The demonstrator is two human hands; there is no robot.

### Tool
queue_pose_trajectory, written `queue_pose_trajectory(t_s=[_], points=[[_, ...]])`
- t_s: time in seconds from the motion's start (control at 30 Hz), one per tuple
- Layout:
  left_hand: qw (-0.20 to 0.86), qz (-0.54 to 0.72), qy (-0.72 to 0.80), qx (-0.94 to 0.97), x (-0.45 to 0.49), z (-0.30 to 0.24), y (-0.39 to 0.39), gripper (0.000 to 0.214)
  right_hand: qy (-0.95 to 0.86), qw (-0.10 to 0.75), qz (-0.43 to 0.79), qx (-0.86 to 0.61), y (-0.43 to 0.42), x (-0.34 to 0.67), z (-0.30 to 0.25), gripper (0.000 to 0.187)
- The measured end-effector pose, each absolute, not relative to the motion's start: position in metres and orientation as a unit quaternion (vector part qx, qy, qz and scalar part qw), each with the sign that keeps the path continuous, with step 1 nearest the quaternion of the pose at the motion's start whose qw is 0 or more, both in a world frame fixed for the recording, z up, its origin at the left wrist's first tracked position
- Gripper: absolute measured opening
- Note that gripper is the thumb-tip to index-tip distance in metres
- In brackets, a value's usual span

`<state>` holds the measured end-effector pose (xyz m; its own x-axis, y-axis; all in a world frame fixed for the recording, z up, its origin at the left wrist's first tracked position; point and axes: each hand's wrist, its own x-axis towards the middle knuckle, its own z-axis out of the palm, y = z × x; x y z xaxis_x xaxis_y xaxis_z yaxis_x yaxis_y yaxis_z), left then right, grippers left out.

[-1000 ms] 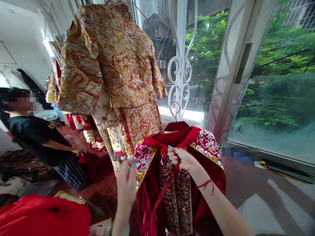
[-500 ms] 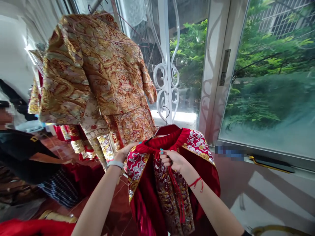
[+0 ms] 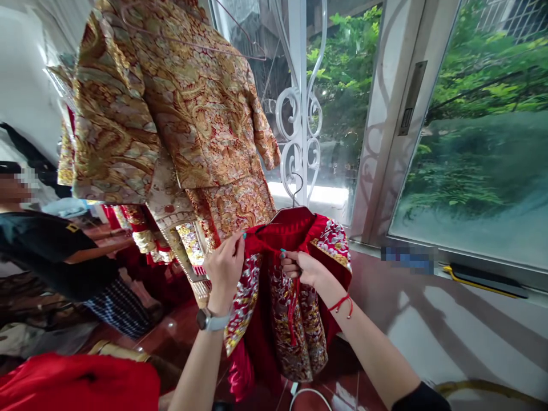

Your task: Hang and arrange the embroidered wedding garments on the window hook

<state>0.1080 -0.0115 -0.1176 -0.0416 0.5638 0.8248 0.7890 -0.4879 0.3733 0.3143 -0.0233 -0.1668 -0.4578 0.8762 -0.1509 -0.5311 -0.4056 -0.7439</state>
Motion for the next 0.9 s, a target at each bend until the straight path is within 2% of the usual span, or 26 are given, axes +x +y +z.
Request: queue_pose_trajectory(t_s=[0.07,0.3,0.37,0.4,0.47,0.53,0.6,0.7,0.8,0.9], points=[[0.042,-0.542,-0.5,-0.674,0.099,-0.135,-0.013,0.034,-0.319,0.441,0.789,-0.286,-0.027,0.323,-0.168,0.034],[-0.368,-0.531,-0.477,-0.595,0.048,-0.213,0.018,0.056,-0.328,0.435,0.777,-0.315,-0.032,0.332,-0.173,0.039],[-0.439,-0.507,-0.464,-0.578,0.041,-0.232,0.02,0.059,-0.331,0.438,0.773,-0.318,-0.032,0.329,-0.173,0.039],[-0.435,-0.509,-0.466,-0.578,0.039,-0.239,0.019,0.061,-0.333,0.439,0.771,-0.319,-0.032,0.328,-0.173,0.039],[-0.351,-0.564,-0.482,-0.572,0.039,-0.244,0.01,0.061,-0.339,0.441,0.767,-0.32,-0.033,0.329,-0.173,0.038],[-0.23,-0.615,-0.497,-0.568,0.044,-0.244,-0.005,0.051,-0.345,0.44,0.763,-0.324,-0.033,0.33,-0.173,0.036],[-0.171,-0.597,-0.5,-0.604,0.056,-0.243,-0.022,0.039,-0.35,0.439,0.76,-0.327,-0.034,0.331,-0.173,0.036],[-0.238,-0.519,-0.482,-0.664,0.08,-0.244,-0.039,0.041,-0.353,0.444,0.755,-0.329,-0.035,0.331,-0.175,0.038],[-0.342,-0.503,-0.479,-0.633,0.093,-0.25,-0.041,0.047,-0.351,0.453,0.75,-0.33,-0.037,0.331,-0.175,0.039],[-0.391,-0.485,-0.481,-0.617,0.085,-0.255,-0.035,0.052,-0.347,0.455,0.749,-0.332,-0.04,0.332,-0.173,0.036]])
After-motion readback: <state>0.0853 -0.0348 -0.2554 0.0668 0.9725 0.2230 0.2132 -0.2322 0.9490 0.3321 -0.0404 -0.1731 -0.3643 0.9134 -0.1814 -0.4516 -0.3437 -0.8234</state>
